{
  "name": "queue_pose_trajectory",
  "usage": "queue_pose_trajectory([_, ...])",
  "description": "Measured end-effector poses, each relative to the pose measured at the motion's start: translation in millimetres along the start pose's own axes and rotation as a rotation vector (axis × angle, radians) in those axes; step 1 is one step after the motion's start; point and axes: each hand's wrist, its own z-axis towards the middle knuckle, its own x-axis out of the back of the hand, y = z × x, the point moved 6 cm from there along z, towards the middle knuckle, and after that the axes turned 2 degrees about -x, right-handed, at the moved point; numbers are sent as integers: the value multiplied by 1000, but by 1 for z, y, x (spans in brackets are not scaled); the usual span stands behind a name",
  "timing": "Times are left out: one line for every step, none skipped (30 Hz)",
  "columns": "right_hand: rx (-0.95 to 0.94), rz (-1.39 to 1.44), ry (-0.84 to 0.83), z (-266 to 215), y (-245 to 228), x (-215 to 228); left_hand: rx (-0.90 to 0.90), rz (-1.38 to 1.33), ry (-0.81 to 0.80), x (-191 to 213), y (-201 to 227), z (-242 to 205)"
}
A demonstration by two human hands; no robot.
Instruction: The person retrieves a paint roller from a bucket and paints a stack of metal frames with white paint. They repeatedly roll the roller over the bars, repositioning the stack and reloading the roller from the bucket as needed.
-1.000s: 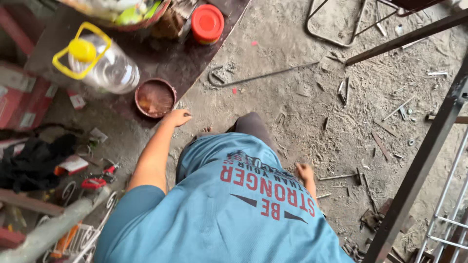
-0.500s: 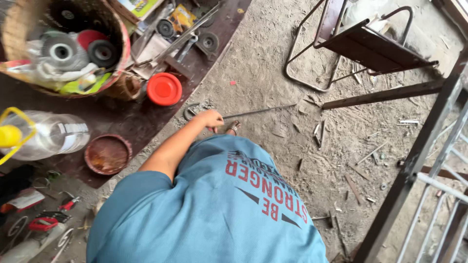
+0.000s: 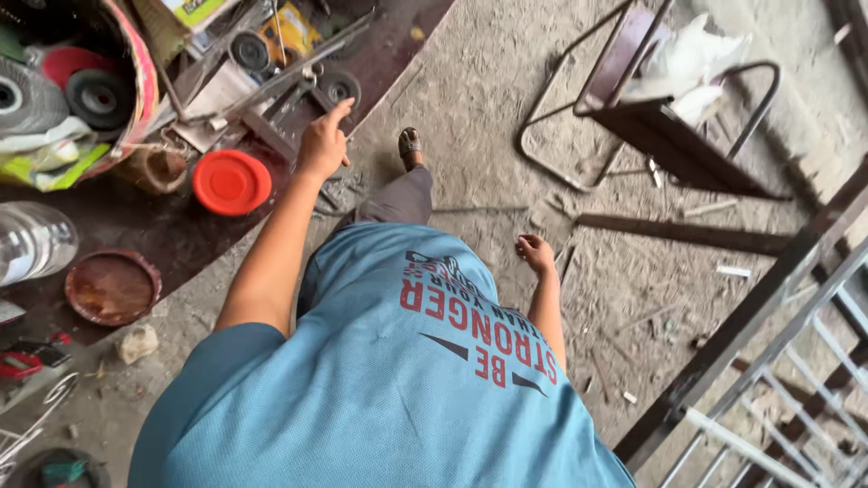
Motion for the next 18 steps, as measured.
queue_pose_trajectory([-29, 67, -50, 19, -6, 4, 53, -38, 21, 1, 1, 15])
queue_pose_trajectory([-51, 132, -92, 38, -13, 8, 69, -21, 8, -1, 2, 28])
queue_pose_trajectory([-36, 139, -92, 56, -22, 10, 84, -3, -5, 2, 2, 40])
queue_pose_trajectory([-31, 139, -88, 70, -26, 18, 105, 4, -24, -1, 3, 51])
queue_pose_trajectory([36, 192, -125, 79, -32, 19, 143, 7, -24, -3, 4, 57])
queue_pose_trajectory([122, 246, -162, 96, -45, 23, 166, 14, -13, 0, 8, 71])
queue_pose_trajectory([27, 182, -171, 111, -44, 29, 189, 21, -3, 1, 12, 93])
queue_pose_trajectory([-83, 120, -187, 123, -38, 34, 170, 43, 31, 3, 17, 114])
queue_pose_trajectory([-75, 102, -222, 147, -44, 46, 151, 66, 65, 3, 22, 135])
queue_pose_trajectory([-89, 89, -267, 157, -39, 52, 150, 94, 84, 4, 25, 144])
queue_pose_trajectory([-103, 77, -313, 168, -34, 59, 151, 55, 128, 2, 28, 156])
queue_pose_trajectory([-111, -13, -283, 179, -28, 69, 149, 20, 167, 1, 32, 171])
queue_pose_trajectory([-118, -103, -253, 190, -24, 81, 148, -14, 207, 0, 37, 182])
queue_pose_trajectory([-94, -189, -207, 216, -39, 95, 112, -28, 237, 0, 44, 202])
queue_pose_trajectory([-62, -178, -187, 238, -55, 105, 76, -43, 267, -1, 50, 216])
queue_pose_trajectory([-52, -172, -175, 247, -57, 114, 62, -62, 285, -7, 54, 220])
queue_pose_trajectory([-43, -166, -163, 258, -60, 120, 8, -57, 287, -9, 60, 236])
queue_pose_trajectory([-44, -315, -134, 270, -64, 127, -25, -54, 280, -11, 66, 247])
